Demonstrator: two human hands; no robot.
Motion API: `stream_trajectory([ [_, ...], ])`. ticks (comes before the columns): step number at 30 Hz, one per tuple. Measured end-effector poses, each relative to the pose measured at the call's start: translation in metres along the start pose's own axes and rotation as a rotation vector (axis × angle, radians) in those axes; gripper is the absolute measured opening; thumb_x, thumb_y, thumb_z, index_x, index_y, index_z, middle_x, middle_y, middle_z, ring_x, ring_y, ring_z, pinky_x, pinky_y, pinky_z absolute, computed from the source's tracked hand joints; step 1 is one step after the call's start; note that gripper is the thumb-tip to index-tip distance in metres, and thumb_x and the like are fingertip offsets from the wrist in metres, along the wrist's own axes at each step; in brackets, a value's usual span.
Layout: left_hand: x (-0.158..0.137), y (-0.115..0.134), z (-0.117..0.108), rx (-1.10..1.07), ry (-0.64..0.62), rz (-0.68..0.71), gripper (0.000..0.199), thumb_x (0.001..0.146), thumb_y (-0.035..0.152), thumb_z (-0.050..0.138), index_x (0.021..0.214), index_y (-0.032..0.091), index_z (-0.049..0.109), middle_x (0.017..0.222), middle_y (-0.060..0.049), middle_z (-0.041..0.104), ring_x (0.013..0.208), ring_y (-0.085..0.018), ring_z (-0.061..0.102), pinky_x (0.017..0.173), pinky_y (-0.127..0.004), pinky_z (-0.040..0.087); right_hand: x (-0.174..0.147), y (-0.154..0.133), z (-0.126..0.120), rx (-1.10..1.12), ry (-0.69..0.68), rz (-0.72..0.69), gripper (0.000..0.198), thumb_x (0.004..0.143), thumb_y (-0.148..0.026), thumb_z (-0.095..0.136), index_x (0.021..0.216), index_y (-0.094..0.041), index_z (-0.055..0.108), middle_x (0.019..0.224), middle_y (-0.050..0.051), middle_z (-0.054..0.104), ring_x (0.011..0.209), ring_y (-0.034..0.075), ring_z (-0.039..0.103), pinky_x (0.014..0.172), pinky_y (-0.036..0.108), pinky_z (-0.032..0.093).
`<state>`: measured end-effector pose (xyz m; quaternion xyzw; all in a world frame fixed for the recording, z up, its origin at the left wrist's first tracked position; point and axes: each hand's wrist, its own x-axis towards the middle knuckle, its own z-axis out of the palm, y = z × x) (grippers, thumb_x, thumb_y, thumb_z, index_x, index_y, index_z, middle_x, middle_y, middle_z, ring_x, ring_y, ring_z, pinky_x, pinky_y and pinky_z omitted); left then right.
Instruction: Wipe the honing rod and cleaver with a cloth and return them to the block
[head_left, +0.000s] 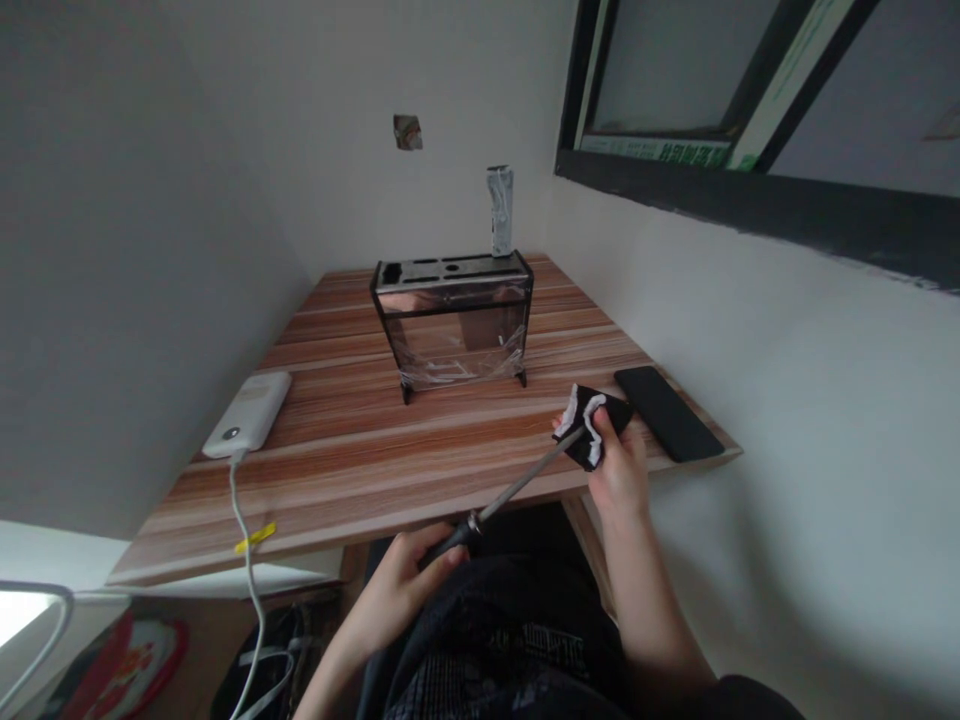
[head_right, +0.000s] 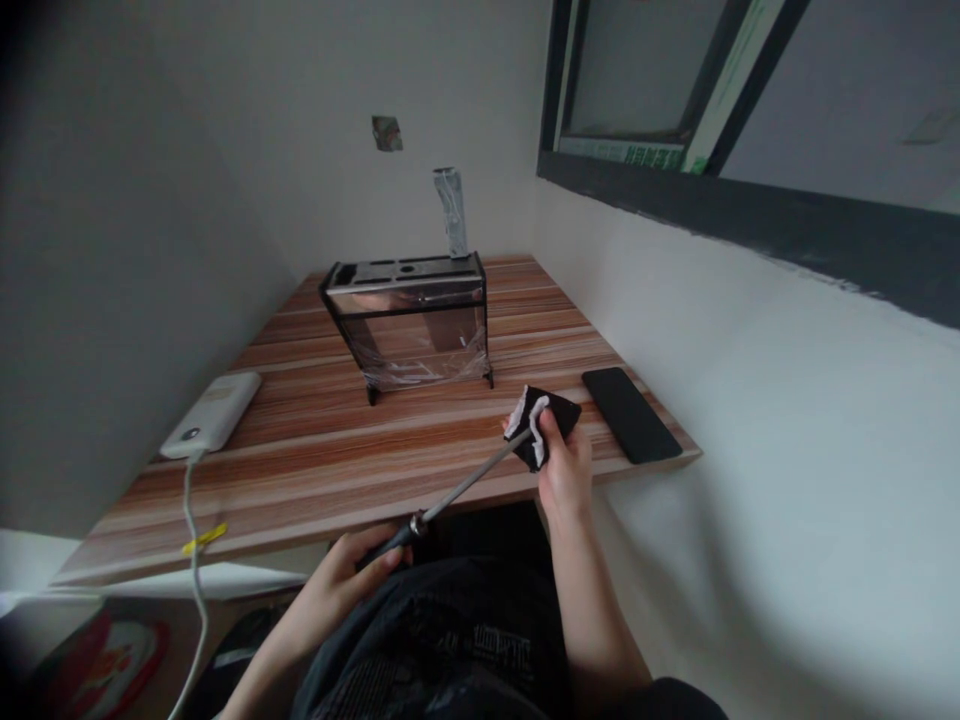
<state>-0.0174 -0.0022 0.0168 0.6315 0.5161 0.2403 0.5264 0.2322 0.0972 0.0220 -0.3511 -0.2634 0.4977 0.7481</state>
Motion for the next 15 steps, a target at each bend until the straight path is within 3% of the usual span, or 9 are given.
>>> stream_trajectory([
  [6,-0.002,-0.002,0.005,-0.06,0.031,-0.023,0.045,0.087,0.055,0.051,0.079,0.012,0.061,0.07,0.0,0.051,0.065,-0.012,0.04,0.056,-0.02,0.03,-0.004,0.005,0.004,0.0,0.012,0.037,0.034,0.065,-0.043,0.08,0.084,-0.017,0.069,0.071,0.003,0.074,0.07,0.023,0.072,0.077,0.046,0.059],
  [11,0.001,0.004,0.011,-0.149,0.081,-0.053,0.046,0.084,0.057,0.054,0.082,0.012,0.064,0.069,0.0,0.051,0.061,-0.011,0.038,0.052,-0.02,0.027,-0.015,0.01,0.013,-0.078,-0.128,0.107,0.034,0.068,-0.046,0.078,0.084,-0.016,0.071,0.069,0.006,0.073,0.07,0.023,0.071,0.072,0.04,0.058],
  [15,0.01,0.007,0.016,-0.217,0.123,-0.053,0.048,0.084,0.059,0.053,0.085,0.012,0.063,0.057,0.005,0.041,0.052,-0.009,0.032,0.048,-0.02,0.023,-0.042,0.025,0.029,-0.245,-0.283,0.162,0.032,0.074,-0.045,0.073,0.085,-0.015,0.072,0.074,0.006,0.073,0.065,0.019,0.068,0.066,0.03,0.055],
])
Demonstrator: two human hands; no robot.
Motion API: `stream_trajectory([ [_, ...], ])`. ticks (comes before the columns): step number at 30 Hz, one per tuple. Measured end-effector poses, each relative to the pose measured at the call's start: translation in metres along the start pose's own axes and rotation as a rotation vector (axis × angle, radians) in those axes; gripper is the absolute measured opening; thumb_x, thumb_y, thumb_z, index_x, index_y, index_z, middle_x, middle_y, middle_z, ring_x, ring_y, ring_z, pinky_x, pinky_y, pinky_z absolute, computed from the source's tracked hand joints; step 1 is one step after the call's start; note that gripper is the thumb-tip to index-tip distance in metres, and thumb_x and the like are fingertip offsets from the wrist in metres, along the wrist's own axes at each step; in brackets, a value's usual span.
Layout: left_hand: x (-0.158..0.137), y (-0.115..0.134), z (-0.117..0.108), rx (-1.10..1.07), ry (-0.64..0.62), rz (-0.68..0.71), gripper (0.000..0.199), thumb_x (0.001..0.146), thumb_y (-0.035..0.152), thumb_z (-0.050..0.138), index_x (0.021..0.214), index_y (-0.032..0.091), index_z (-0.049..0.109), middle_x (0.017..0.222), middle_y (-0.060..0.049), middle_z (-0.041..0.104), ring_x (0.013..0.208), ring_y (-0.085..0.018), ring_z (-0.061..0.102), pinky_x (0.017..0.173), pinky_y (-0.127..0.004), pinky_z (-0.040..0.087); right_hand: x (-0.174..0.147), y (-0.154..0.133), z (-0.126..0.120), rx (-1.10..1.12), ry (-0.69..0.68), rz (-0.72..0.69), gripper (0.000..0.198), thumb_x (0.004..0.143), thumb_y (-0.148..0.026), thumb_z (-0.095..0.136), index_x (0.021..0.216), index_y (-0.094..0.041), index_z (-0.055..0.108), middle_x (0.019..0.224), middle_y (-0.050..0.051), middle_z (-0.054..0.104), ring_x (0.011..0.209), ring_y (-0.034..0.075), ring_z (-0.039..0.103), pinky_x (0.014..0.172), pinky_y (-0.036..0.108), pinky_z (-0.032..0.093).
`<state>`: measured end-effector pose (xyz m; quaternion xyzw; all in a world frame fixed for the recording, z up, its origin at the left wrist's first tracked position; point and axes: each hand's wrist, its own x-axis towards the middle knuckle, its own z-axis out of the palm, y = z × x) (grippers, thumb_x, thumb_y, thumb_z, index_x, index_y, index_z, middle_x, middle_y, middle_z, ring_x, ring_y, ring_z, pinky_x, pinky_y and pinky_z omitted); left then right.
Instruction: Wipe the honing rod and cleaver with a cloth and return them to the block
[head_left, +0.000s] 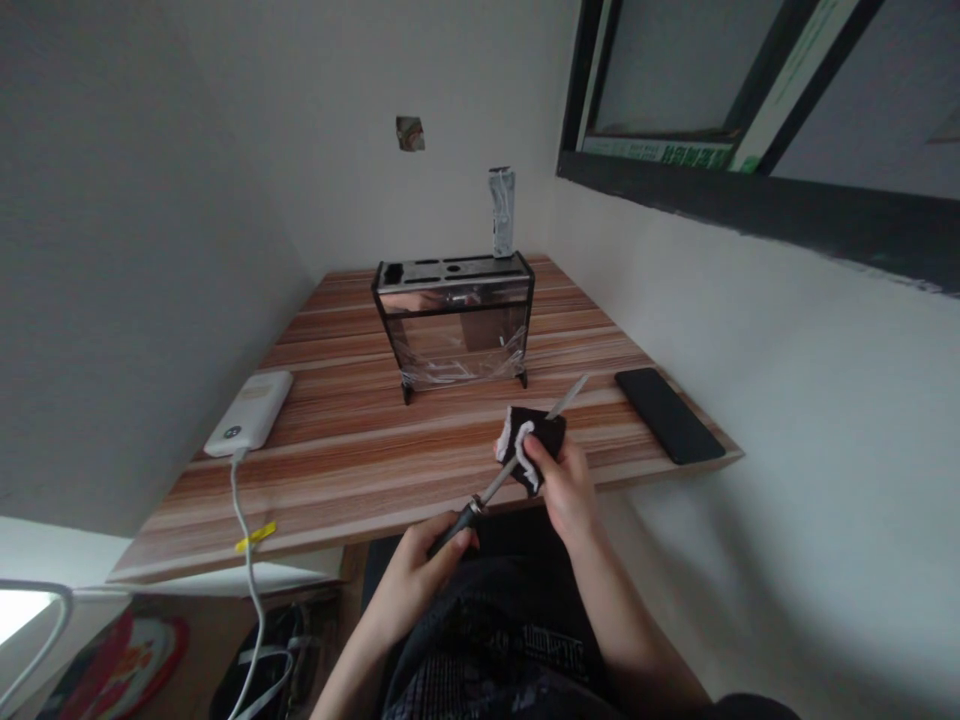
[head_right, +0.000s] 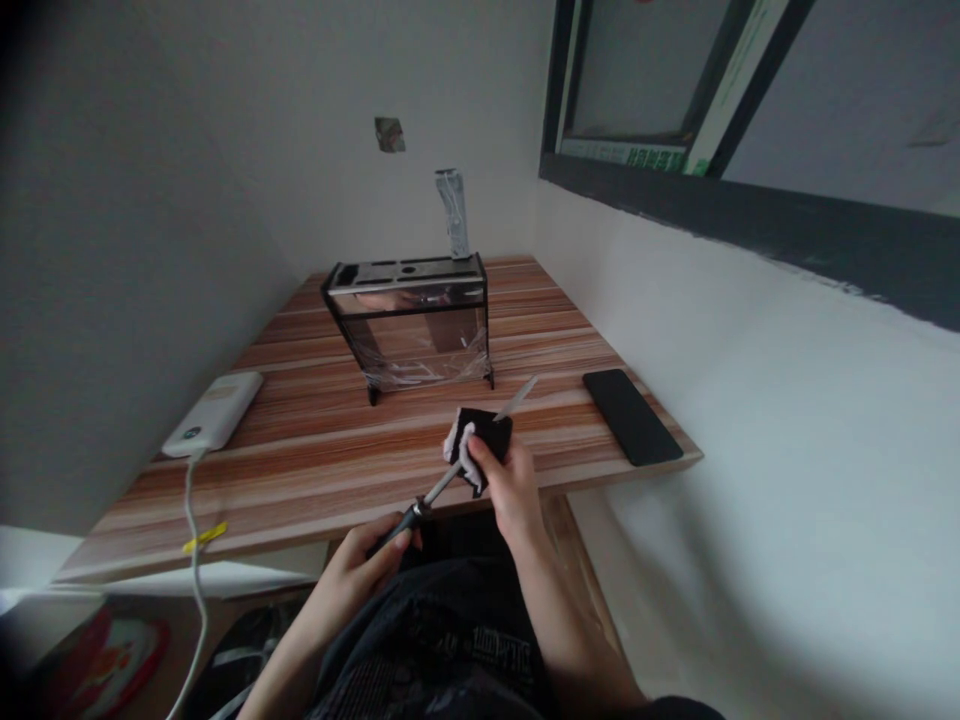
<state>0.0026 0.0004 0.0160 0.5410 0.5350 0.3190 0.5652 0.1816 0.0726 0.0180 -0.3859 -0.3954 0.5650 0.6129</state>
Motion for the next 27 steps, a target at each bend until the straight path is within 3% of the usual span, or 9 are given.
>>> stream_trajectory([
  [3,0.004,-0.002,0.002,-0.062,0.081,0.006,0.05,0.082,0.062,0.053,0.085,0.013,0.062,0.051,0.008,0.034,0.047,-0.008,0.027,0.046,-0.02,0.021,-0.016,0.01,0.022,-0.213,-0.091,0.023,0.03,0.071,-0.042,0.076,0.08,-0.014,0.071,0.068,0.004,0.069,0.061,0.016,0.062,0.056,0.024,0.048],
  [7,0.005,-0.007,0.0,-0.095,0.119,0.011,0.051,0.081,0.063,0.055,0.081,0.012,0.06,0.049,0.008,0.034,0.045,-0.007,0.027,0.044,-0.02,0.019,-0.024,0.013,0.036,-0.233,-0.164,0.05,0.028,0.072,-0.042,0.073,0.079,-0.015,0.069,0.066,0.002,0.067,0.058,0.014,0.059,0.054,0.022,0.046],
  [14,0.006,-0.011,0.002,-0.148,0.099,0.008,0.048,0.081,0.06,0.057,0.082,0.012,0.06,0.052,0.008,0.032,0.047,-0.006,0.025,0.044,-0.019,0.016,-0.018,0.012,0.028,-0.204,-0.139,0.071,0.028,0.069,-0.039,0.076,0.081,-0.016,0.07,0.072,0.003,0.071,0.064,0.016,0.063,0.062,0.025,0.049],
  [22,0.005,-0.009,-0.001,-0.11,0.051,0.023,0.048,0.082,0.06,0.055,0.082,0.012,0.059,0.05,0.009,0.032,0.046,-0.006,0.025,0.044,-0.019,0.016,-0.022,0.014,0.028,-0.144,-0.128,0.051,0.029,0.074,-0.042,0.072,0.084,-0.015,0.072,0.075,0.005,0.072,0.067,0.017,0.064,0.062,0.025,0.05],
  [27,0.003,-0.006,-0.004,-0.046,0.028,0.014,0.05,0.082,0.062,0.054,0.081,0.012,0.062,0.051,0.007,0.035,0.047,-0.007,0.027,0.045,-0.02,0.018,-0.01,0.013,0.018,-0.001,-0.032,0.055,0.029,0.072,-0.042,0.075,0.083,-0.015,0.072,0.073,0.005,0.072,0.065,0.018,0.066,0.061,0.027,0.053],
])
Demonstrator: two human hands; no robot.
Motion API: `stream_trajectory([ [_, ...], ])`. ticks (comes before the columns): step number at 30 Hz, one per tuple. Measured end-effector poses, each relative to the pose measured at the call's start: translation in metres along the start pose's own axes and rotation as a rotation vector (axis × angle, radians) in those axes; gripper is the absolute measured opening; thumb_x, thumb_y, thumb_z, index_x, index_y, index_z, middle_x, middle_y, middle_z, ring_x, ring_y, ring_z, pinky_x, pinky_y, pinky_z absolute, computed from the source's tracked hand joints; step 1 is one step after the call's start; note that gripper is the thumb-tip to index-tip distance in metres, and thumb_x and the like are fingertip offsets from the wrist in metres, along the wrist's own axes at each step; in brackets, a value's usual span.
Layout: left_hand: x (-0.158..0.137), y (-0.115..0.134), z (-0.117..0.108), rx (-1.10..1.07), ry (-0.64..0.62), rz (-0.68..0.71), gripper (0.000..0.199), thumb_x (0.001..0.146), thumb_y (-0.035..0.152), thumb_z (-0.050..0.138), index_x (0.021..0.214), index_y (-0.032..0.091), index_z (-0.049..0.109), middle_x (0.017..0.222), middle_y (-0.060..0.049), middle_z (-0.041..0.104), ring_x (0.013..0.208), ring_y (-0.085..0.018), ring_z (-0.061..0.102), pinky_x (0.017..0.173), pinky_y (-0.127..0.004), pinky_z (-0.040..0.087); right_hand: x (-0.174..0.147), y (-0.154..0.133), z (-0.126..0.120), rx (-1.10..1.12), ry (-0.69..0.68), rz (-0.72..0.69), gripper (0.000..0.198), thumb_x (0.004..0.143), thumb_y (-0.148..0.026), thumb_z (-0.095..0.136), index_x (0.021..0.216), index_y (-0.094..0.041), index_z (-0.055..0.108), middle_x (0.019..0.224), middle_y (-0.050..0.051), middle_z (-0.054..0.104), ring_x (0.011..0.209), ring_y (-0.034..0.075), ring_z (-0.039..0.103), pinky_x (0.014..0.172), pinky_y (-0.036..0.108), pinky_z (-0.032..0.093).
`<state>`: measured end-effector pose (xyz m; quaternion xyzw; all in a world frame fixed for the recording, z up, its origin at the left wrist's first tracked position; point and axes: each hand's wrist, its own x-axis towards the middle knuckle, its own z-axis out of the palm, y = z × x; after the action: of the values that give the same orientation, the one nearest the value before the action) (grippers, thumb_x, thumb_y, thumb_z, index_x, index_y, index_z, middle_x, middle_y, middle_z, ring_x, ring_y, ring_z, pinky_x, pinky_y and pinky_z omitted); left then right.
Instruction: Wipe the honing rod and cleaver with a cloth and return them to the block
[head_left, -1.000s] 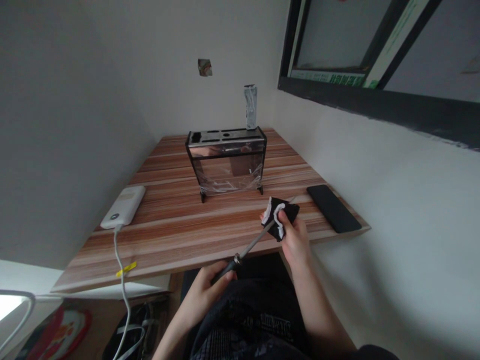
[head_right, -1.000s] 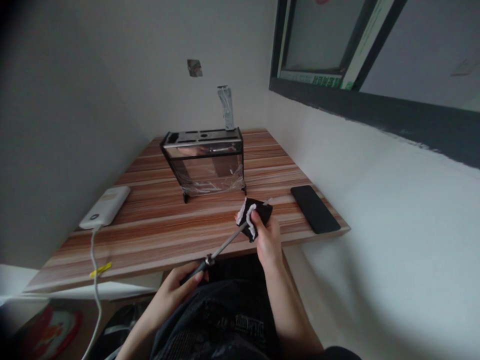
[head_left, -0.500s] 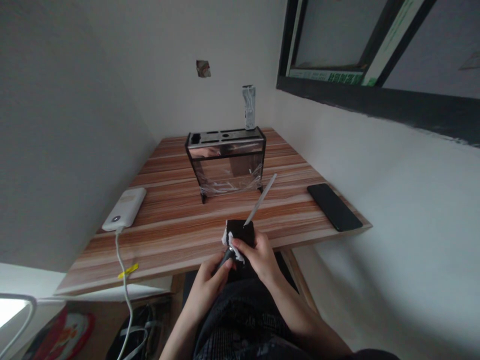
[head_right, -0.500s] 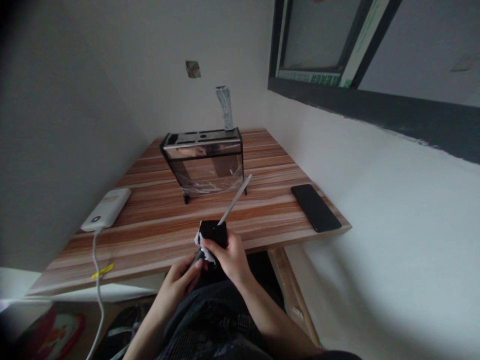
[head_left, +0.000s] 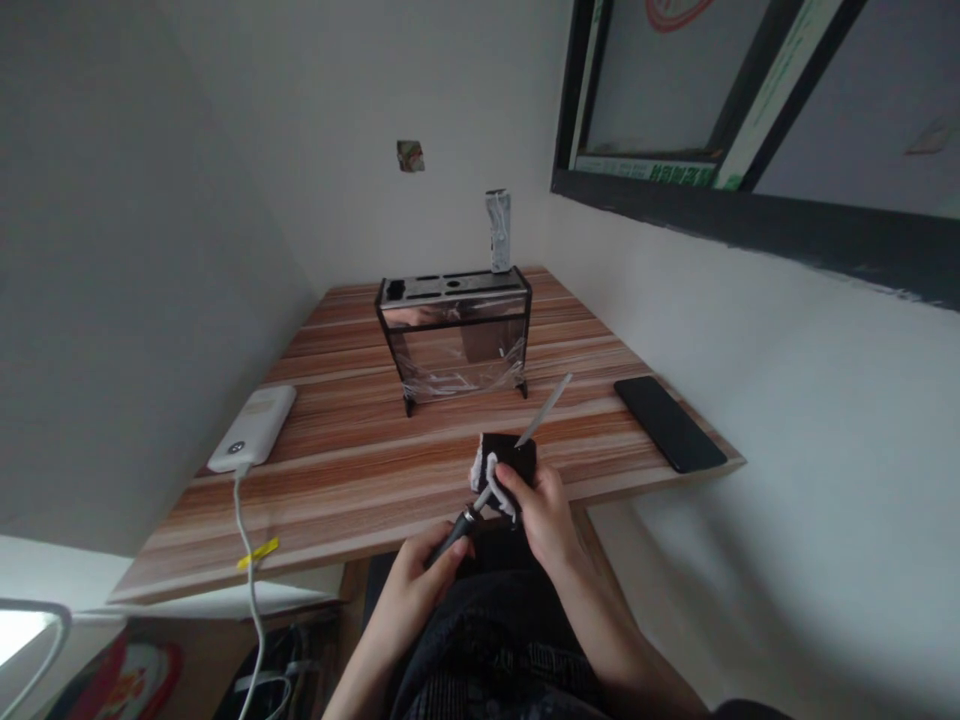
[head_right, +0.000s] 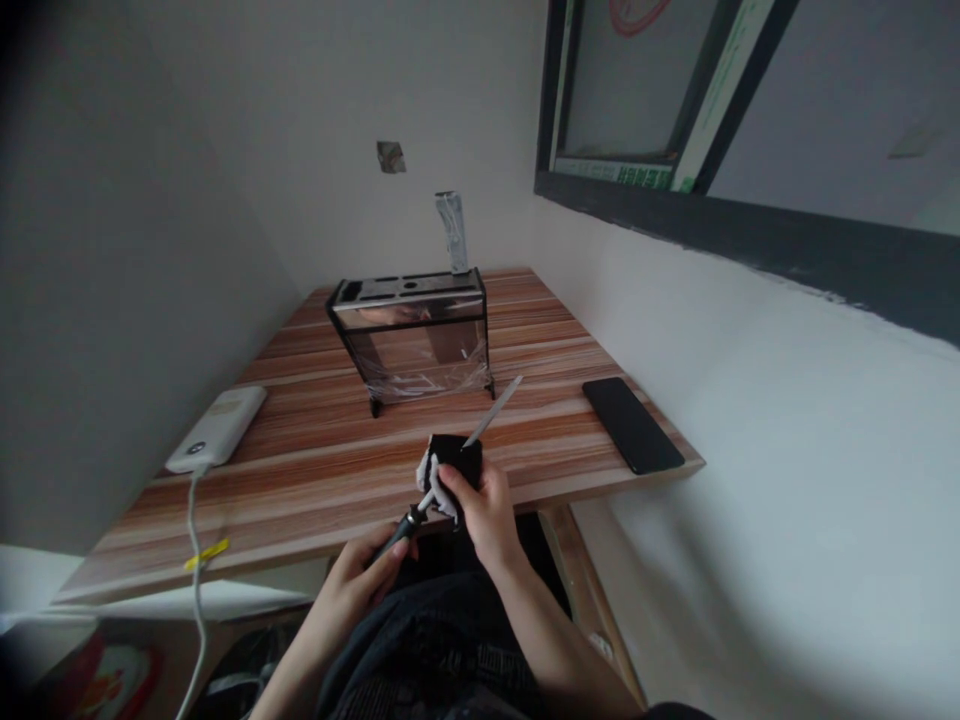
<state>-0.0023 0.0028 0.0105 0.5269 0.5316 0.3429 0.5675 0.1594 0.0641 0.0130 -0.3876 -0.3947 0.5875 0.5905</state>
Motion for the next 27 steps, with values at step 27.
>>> stream_trajectory([
  [27,0.003,0.009,0.005,-0.02,0.05,-0.009,0.05,0.079,0.062,0.058,0.08,0.012,0.064,0.05,0.007,0.033,0.046,-0.007,0.026,0.045,-0.02,0.018,0.007,-0.01,-0.003,-0.037,-0.001,-0.067,0.032,0.075,-0.047,0.071,0.083,-0.016,0.072,0.073,0.005,0.072,0.064,0.018,0.066,0.063,0.028,0.054],
])
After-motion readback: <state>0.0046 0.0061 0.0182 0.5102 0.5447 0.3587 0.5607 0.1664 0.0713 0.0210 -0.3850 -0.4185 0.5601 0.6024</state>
